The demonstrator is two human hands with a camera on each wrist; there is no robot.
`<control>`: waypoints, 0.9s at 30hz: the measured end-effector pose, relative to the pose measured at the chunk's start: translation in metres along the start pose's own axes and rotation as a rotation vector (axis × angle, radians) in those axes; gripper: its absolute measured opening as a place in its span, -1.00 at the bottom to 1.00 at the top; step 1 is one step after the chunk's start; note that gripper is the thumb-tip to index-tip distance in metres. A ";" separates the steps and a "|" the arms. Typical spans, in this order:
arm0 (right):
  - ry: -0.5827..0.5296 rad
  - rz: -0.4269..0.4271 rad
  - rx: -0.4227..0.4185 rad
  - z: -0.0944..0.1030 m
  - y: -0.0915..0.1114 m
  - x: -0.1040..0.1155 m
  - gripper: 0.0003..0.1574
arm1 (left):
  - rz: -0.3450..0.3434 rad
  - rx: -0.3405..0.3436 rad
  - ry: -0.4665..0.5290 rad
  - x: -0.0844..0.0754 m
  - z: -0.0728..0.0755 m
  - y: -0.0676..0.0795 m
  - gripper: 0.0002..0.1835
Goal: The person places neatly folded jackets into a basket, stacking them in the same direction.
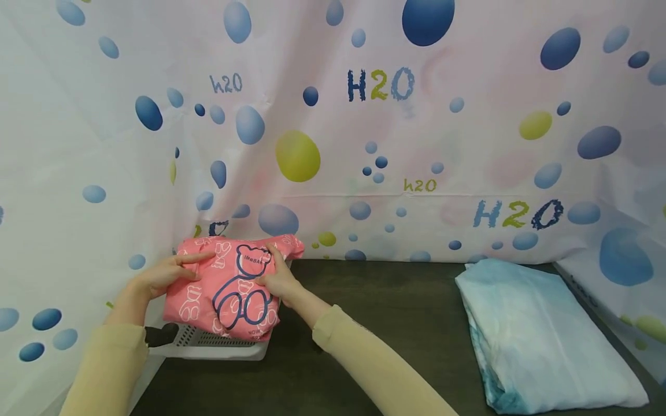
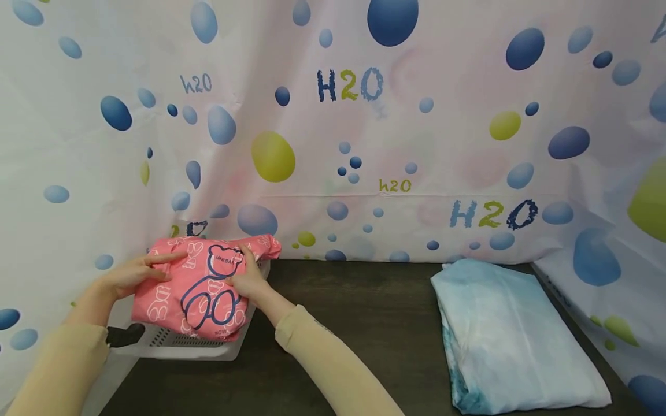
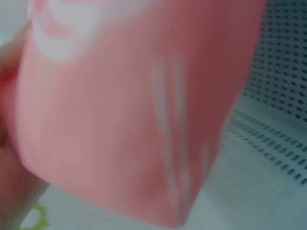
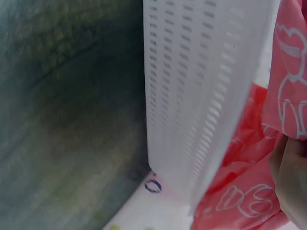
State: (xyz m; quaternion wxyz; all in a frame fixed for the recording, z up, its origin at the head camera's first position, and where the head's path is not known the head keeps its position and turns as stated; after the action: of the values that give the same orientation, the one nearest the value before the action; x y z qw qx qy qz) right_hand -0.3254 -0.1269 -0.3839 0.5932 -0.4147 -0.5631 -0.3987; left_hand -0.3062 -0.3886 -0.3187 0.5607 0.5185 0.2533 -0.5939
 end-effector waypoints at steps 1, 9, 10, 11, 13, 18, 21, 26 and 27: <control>-0.004 -0.004 -0.004 -0.003 -0.002 -0.003 0.07 | 0.011 -0.023 -0.024 0.003 0.000 -0.002 -0.35; -0.029 -0.031 -0.029 -0.017 -0.011 -0.019 0.03 | 0.021 -0.120 -0.149 0.027 -0.002 -0.014 -0.29; -0.031 -0.046 -0.034 -0.019 -0.011 -0.021 0.02 | 0.019 -0.127 -0.158 0.029 -0.002 -0.016 -0.30; -0.027 -0.058 -0.039 -0.022 -0.011 -0.024 0.00 | 0.020 -0.134 -0.163 0.032 -0.002 -0.017 -0.30; -0.021 -0.080 -0.041 -0.026 -0.010 -0.028 -0.02 | 0.030 -0.150 -0.174 0.038 -0.003 -0.018 -0.32; 0.044 -0.103 -0.037 -0.034 -0.007 -0.031 -0.05 | 0.067 -0.181 -0.234 0.052 -0.008 -0.022 -0.34; 0.104 -0.109 -0.018 -0.035 -0.004 -0.027 -0.01 | 0.098 -0.157 -0.277 0.057 -0.014 -0.024 -0.32; 0.199 -0.103 0.006 -0.032 0.003 -0.017 0.02 | 0.207 -0.117 -0.352 0.056 -0.022 -0.031 -0.29; 0.208 -0.092 0.004 -0.031 0.006 -0.016 0.00 | 0.225 -0.113 -0.367 0.055 -0.023 -0.032 -0.29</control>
State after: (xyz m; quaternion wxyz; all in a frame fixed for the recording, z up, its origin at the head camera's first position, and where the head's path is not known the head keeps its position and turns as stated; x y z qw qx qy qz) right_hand -0.3106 -0.1537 -0.4003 0.6304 -0.3437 -0.5177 -0.4652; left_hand -0.3186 -0.3825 -0.3848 0.6880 0.3945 0.1204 -0.5971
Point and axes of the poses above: each hand's wrist, its own y-axis away from the middle knuckle, its own z-axis out of the back of the hand, x = y × z, the point moved 1 cm from there along -y, towards the middle knuckle, and after that the axes turned 4 degrees about y, right-handed, at the moved point
